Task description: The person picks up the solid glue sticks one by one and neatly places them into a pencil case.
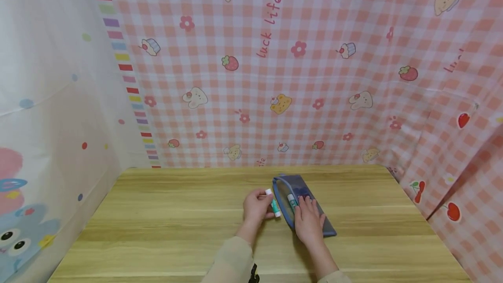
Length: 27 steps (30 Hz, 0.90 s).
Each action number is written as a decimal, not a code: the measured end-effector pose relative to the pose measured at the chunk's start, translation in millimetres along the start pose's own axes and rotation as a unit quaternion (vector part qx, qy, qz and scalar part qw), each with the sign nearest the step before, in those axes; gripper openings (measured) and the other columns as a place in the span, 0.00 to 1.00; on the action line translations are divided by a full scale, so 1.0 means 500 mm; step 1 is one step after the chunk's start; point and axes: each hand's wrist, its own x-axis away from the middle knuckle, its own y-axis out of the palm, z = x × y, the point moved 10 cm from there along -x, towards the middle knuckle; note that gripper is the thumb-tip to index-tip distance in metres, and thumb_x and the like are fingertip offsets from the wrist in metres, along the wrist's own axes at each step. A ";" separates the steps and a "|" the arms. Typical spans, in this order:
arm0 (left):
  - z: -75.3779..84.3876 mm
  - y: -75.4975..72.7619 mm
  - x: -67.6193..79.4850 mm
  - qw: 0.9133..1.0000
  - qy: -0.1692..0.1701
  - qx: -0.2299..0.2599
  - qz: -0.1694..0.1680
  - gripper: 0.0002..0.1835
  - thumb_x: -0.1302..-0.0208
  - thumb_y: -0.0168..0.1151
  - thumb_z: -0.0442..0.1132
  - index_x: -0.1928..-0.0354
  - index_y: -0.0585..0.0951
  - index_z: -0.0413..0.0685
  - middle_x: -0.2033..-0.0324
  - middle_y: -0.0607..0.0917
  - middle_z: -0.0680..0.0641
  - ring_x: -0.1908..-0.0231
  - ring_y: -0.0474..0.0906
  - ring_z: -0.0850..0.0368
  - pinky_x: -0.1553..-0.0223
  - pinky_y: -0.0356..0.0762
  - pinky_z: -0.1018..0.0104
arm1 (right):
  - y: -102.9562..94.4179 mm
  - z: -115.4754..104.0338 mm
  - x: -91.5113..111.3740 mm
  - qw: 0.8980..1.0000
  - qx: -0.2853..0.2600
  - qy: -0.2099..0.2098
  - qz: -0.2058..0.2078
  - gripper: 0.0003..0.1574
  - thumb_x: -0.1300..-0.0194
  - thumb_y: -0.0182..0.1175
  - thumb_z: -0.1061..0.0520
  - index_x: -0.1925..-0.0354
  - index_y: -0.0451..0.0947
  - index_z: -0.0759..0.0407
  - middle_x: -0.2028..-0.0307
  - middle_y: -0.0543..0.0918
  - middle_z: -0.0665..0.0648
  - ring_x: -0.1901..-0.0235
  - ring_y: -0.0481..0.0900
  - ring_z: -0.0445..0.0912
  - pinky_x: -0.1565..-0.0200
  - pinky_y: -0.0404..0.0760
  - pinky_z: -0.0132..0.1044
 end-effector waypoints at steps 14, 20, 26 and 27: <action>-0.016 0.045 0.008 0.999 -0.014 -0.033 0.009 0.12 0.38 0.67 0.32 0.56 0.80 0.32 0.68 0.84 0.44 0.77 0.81 0.56 0.78 0.85 0.60 | -0.003 -0.002 -0.001 1.000 0.000 0.002 0.000 0.28 0.23 0.44 0.59 0.33 0.64 0.74 0.31 0.60 0.77 0.29 0.49 0.70 0.37 0.39 0.78; -0.016 0.055 0.012 0.999 -0.016 -0.036 0.006 0.11 0.38 0.67 0.32 0.57 0.80 0.31 0.69 0.85 0.44 0.77 0.82 0.56 0.78 0.85 0.59 | -0.003 -0.003 -0.001 1.000 0.003 -0.001 0.000 0.27 0.23 0.44 0.59 0.33 0.65 0.73 0.31 0.60 0.77 0.29 0.50 0.71 0.37 0.40 0.78; -0.018 0.062 0.018 0.999 -0.023 -0.032 0.002 0.10 0.38 0.67 0.31 0.59 0.80 0.31 0.73 0.84 0.44 0.77 0.82 0.56 0.78 0.85 0.59 | -0.006 -0.003 -0.001 1.000 0.010 -0.004 0.004 0.27 0.23 0.45 0.59 0.33 0.65 0.74 0.32 0.61 0.77 0.30 0.51 0.71 0.38 0.42 0.79; -0.018 0.064 0.019 0.999 -0.023 -0.033 -0.001 0.09 0.38 0.66 0.30 0.59 0.80 0.31 0.73 0.84 0.44 0.77 0.82 0.56 0.78 0.85 0.59 | -0.006 -0.003 -0.001 1.000 0.011 -0.004 0.003 0.27 0.23 0.45 0.59 0.33 0.65 0.73 0.32 0.61 0.77 0.30 0.51 0.71 0.38 0.42 0.79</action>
